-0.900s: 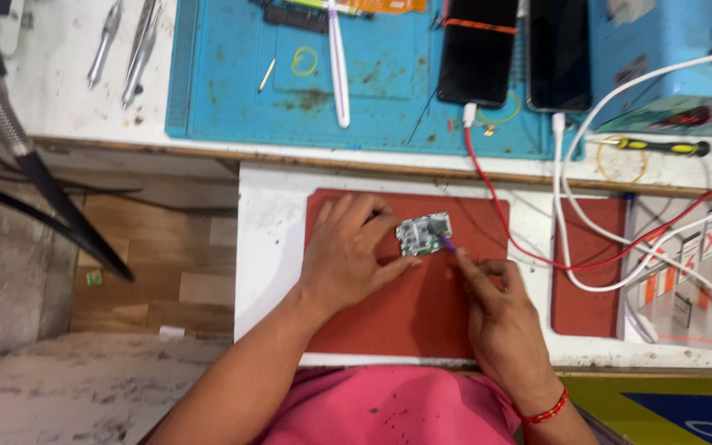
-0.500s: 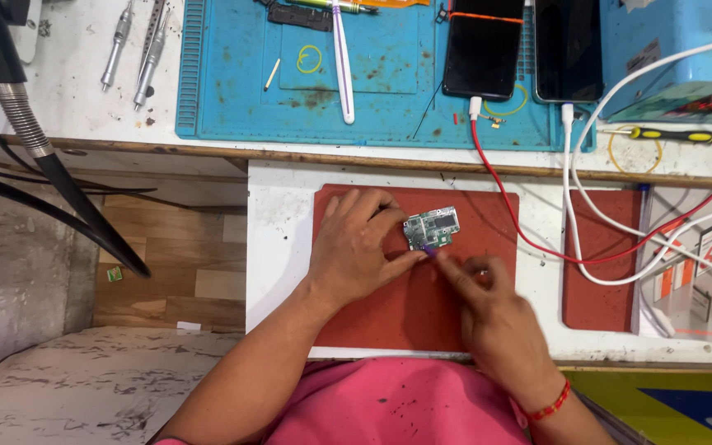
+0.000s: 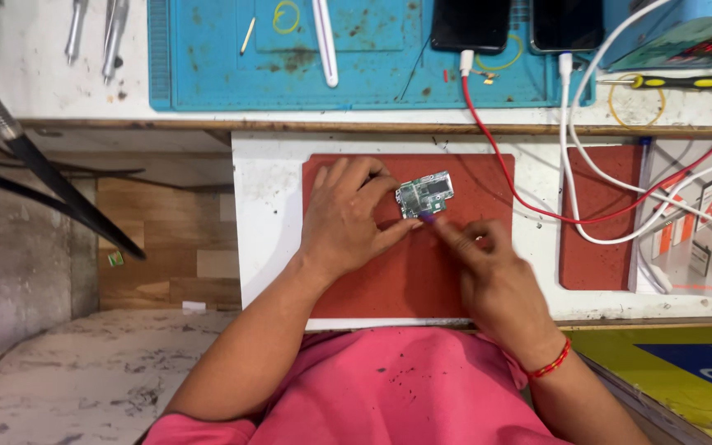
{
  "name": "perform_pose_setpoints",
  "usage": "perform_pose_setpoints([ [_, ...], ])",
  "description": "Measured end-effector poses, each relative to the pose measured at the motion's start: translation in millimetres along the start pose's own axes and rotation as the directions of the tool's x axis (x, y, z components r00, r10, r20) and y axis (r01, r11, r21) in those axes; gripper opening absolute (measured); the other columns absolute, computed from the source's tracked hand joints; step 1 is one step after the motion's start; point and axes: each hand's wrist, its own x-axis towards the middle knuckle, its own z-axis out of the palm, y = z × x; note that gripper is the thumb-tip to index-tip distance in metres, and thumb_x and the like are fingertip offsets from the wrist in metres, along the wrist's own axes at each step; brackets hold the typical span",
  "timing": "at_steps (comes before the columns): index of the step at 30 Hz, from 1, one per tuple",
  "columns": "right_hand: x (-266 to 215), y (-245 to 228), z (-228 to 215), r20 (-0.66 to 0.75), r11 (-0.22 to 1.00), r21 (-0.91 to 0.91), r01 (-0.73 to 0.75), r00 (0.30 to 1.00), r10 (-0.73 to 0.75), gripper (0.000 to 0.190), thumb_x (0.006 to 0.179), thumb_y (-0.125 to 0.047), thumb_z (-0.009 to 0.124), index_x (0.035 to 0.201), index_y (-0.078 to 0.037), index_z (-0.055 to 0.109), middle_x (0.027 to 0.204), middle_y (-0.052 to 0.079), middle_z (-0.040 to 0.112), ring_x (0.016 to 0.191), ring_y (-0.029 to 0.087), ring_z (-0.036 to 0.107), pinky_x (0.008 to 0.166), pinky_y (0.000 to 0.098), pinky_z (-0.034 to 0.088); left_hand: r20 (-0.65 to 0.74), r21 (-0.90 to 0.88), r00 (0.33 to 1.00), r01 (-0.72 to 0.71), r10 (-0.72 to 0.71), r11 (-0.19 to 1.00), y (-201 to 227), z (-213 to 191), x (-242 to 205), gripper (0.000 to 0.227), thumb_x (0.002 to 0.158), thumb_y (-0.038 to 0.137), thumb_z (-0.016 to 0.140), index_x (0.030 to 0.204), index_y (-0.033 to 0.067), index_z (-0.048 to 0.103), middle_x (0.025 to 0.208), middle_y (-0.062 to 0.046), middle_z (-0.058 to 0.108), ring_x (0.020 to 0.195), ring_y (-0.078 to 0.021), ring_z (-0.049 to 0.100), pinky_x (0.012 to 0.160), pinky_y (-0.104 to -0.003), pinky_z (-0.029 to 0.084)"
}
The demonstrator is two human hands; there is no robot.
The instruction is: The person uses a purple brush to scrub a small green circuit board placed on a red mat. They hold the board steady with their left hand while repeatedly scrubbing the surface with the brush.
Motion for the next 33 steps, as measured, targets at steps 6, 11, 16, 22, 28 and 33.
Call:
perform_pose_setpoints([
  [6,5,0,-4,0.035,0.999,0.037,0.039,0.999,-0.041,0.064,0.080,0.004,0.059,0.138,-0.022,0.064,0.113,0.016,0.061,0.081,0.036,0.069,0.067,0.0459,0.059,-0.001,0.006,0.999,-0.034,0.034,0.999,2,1,0,0.049,0.073,0.042,0.091,0.103,0.0099,0.072,0.108,-0.002,0.061,0.101,-0.0249,0.058,0.087,-0.044,0.045],
  [11,6,2,-6,0.019,0.998,0.040,0.039,0.999,-0.040,0.063,0.082,0.004,0.058,0.140,-0.022,0.063,0.112,0.014,0.061,0.084,0.036,0.070,0.067,0.0466,0.057,0.035,0.023,0.999,0.021,-0.022,1.000,2,3,-1,0.046,0.072,0.041,0.091,0.101,0.0101,0.074,0.106,-0.002,0.062,0.100,-0.0252,0.058,0.083,-0.044,0.043],
  [16,4,3,-5,-0.009,0.999,-0.001,-0.036,0.999,0.036,0.063,0.085,0.004,0.058,0.142,-0.024,0.060,0.114,0.013,0.061,0.084,0.036,0.070,0.067,0.0468,0.057,0.022,0.018,0.999,0.023,-0.023,1.000,3,3,0,0.047,0.071,0.041,0.092,0.102,0.0099,0.074,0.107,-0.003,0.061,0.099,-0.0258,0.057,0.085,-0.044,0.044],
  [22,-3,0,-3,0.046,0.993,0.008,-0.114,0.993,0.113,0.066,0.083,0.005,0.058,0.142,-0.024,0.059,0.117,0.012,0.062,0.082,0.037,0.070,0.069,0.0472,0.058,0.024,-0.001,1.000,0.020,-0.020,1.000,3,2,0,0.051,0.069,0.039,0.094,0.104,0.0092,0.073,0.109,-0.003,0.060,0.101,-0.0263,0.059,0.086,-0.045,0.045],
  [28,-5,-4,1,-0.021,1.000,-0.017,-0.005,1.000,0.005,0.065,0.082,0.005,0.055,0.141,-0.021,0.060,0.114,0.015,0.061,0.082,0.037,0.070,0.066,0.0473,0.057,0.016,-0.050,0.999,0.031,-0.031,0.998,1,0,0,0.055,0.068,0.038,0.093,0.108,0.0079,0.071,0.115,-0.006,0.059,0.103,-0.0268,0.060,0.087,-0.045,0.045],
  [33,10,-4,3,0.028,0.996,-0.059,-0.063,0.997,0.065,0.065,0.082,0.006,0.055,0.140,-0.022,0.062,0.116,0.015,0.062,0.073,0.037,0.068,0.064,0.0477,0.057,0.011,-0.024,0.999,0.031,-0.030,0.999,2,0,1,0.052,0.069,0.039,0.093,0.105,0.0082,0.073,0.112,-0.006,0.060,0.103,-0.0279,0.059,0.087,-0.045,0.046],
])
